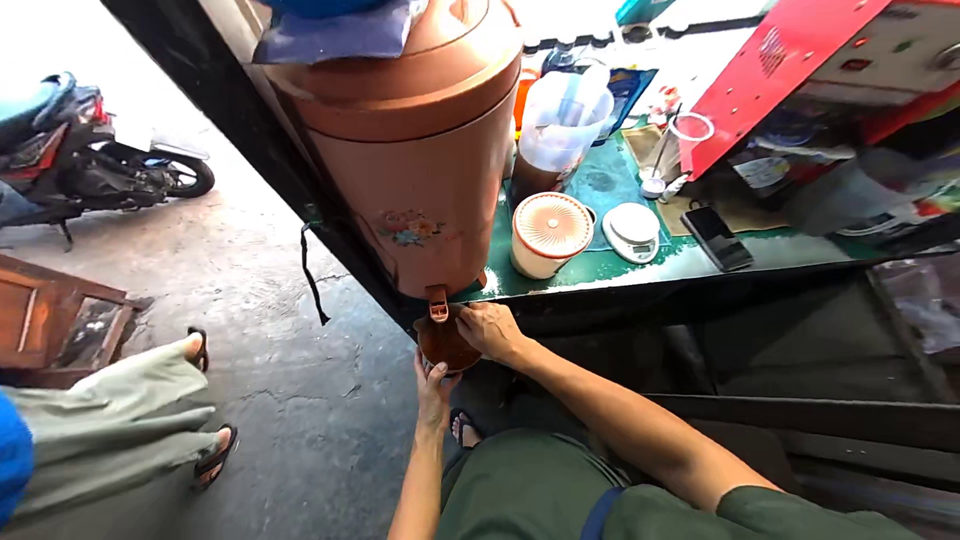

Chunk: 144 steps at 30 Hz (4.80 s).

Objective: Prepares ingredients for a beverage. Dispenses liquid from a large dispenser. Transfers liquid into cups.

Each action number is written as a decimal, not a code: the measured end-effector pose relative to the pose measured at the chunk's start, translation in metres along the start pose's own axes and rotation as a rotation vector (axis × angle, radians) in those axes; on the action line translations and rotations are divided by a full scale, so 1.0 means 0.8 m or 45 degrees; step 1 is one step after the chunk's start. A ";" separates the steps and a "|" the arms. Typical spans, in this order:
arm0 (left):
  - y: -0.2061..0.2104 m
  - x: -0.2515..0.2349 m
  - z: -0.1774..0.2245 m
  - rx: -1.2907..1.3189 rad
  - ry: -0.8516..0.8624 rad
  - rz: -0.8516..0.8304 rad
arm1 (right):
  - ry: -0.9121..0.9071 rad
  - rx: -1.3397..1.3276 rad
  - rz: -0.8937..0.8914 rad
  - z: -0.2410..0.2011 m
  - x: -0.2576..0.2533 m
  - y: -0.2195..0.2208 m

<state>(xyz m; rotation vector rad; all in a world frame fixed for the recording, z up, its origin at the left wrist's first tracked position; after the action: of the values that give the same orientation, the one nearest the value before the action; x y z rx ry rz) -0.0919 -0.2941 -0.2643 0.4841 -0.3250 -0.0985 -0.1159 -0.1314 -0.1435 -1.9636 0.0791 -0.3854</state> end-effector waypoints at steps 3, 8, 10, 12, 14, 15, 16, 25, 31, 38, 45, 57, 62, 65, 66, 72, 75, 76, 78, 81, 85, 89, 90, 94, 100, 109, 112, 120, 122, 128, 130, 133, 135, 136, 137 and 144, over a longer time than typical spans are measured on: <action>-0.004 -0.001 0.000 0.004 -0.006 -0.001 | -0.069 0.113 -0.168 -0.010 0.015 0.004; -0.002 -0.001 -0.002 0.001 -0.013 -0.003 | -0.060 -0.035 -0.098 -0.006 0.004 -0.001; -0.003 0.000 -0.001 0.006 -0.020 0.007 | 0.039 0.029 -0.056 0.000 -0.003 0.001; -0.005 -0.001 -0.001 0.010 -0.018 0.008 | -0.014 0.083 -0.139 -0.008 0.009 0.005; -0.005 -0.002 0.000 -0.005 -0.010 -0.007 | -0.134 0.073 -0.258 -0.018 0.022 0.005; -0.004 -0.001 -0.001 -0.010 -0.009 -0.016 | -0.156 0.034 -0.260 -0.019 0.021 0.004; -0.004 -0.001 -0.002 -0.011 -0.014 -0.018 | -0.130 -0.007 -0.225 -0.018 0.016 0.003; -0.006 0.000 -0.005 -0.019 -0.023 -0.020 | -0.143 0.019 -0.256 -0.027 0.020 0.005; -0.009 0.000 0.000 -0.004 -0.030 0.006 | -0.015 0.068 -0.199 -0.017 0.006 0.008; -0.008 0.000 -0.002 -0.006 -0.036 0.017 | 0.034 -0.009 -0.096 -0.011 -0.003 0.005; -0.007 0.001 -0.003 -0.020 -0.038 -0.004 | -0.135 -0.039 -0.193 -0.018 0.012 0.008; -0.008 0.002 -0.003 0.008 -0.035 0.006 | 0.039 0.002 -0.116 -0.008 -0.002 -0.001; -0.009 0.001 -0.003 0.010 -0.026 0.009 | -0.159 0.097 -0.327 -0.022 0.021 0.006; -0.009 0.002 -0.004 0.013 -0.032 0.008 | -0.079 -0.035 -0.208 -0.015 0.009 0.001; -0.009 0.002 -0.003 0.021 -0.037 0.018 | -0.003 -0.039 -0.140 -0.010 0.002 0.001; -0.012 0.001 -0.002 0.002 -0.032 0.007 | -0.189 0.097 -0.317 -0.026 0.026 0.014; -0.011 0.003 -0.002 0.001 -0.026 0.012 | -0.093 -0.032 -0.182 -0.019 0.012 0.008; -0.012 0.003 -0.001 0.007 -0.026 0.015 | -0.019 -0.028 -0.132 -0.014 0.004 0.007; -0.015 0.002 0.000 0.023 -0.020 0.031 | 0.034 0.049 -0.119 -0.010 0.001 0.011; -0.016 0.001 0.000 0.026 -0.017 0.011 | -0.152 0.113 -0.278 -0.023 0.021 0.014; -0.014 0.002 -0.003 0.020 -0.012 0.001 | -0.082 -0.017 -0.147 -0.019 0.009 0.004; -0.017 0.001 0.000 0.048 -0.011 0.015 | 0.016 0.138 -0.158 -0.013 0.006 0.010; -0.016 0.000 -0.001 0.045 -0.012 0.012 | -0.060 0.167 -0.228 -0.019 0.015 0.011; -0.013 0.003 -0.004 0.036 -0.015 0.002 | -0.167 0.004 -0.201 -0.021 0.016 0.005; -0.014 0.003 -0.001 0.051 -0.024 0.024 | -0.078 0.183 -0.218 -0.016 0.019 0.012; -0.011 0.003 0.000 0.039 -0.020 0.013 | -0.009 0.116 -0.093 -0.012 0.008 0.008; -0.011 0.001 -0.003 0.022 -0.018 -0.007 | -0.196 0.159 -0.323 -0.027 0.027 0.006; -0.012 0.002 -0.003 0.059 -0.038 0.003 | -0.085 0.189 -0.196 -0.016 0.019 0.008; -0.012 0.002 -0.006 0.035 -0.032 -0.010 | -0.210 0.161 -0.308 -0.025 0.028 0.007; -0.012 0.004 -0.005 0.050 -0.038 0.010 | -0.002 0.103 0.009 -0.005 0.003 0.012; -0.011 0.003 -0.005 0.049 -0.036 0.007 | -0.071 0.197 -0.189 -0.020 0.020 0.010; -0.011 0.003 -0.007 0.032 -0.033 -0.004 | -0.214 0.111 -0.334 -0.028 0.027 0.006; -0.013 0.004 -0.008 0.027 -0.034 0.012 | -0.102 -0.024 -0.161 -0.016 0.012 0.006; -0.015 0.004 -0.007 0.030 -0.034 0.022 | -0.034 -0.030 -0.068 -0.008 0.003 0.008; -0.016 0.004 -0.006 0.032 -0.034 0.029 | 0.011 0.012 -0.020 -0.003 -0.001 0.012; -0.018 0.004 -0.009 0.013 -0.020 0.019 | -0.196 0.043 -0.258 -0.024 0.022 0.011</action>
<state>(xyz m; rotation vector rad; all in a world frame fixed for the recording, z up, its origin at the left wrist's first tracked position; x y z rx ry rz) -0.0870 -0.3045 -0.2763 0.4912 -0.3449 -0.0866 -0.1043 -0.1558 -0.1406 -1.9669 -0.2249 -0.3633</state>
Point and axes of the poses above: each hand's wrist, its own x-axis away from the middle knuckle, its own y-axis out of the palm, z = x × y, the point moved 4 cm from there along -x, towards the middle knuckle, and after that the axes turned 13 degrees about y, right-handed, at the moved point
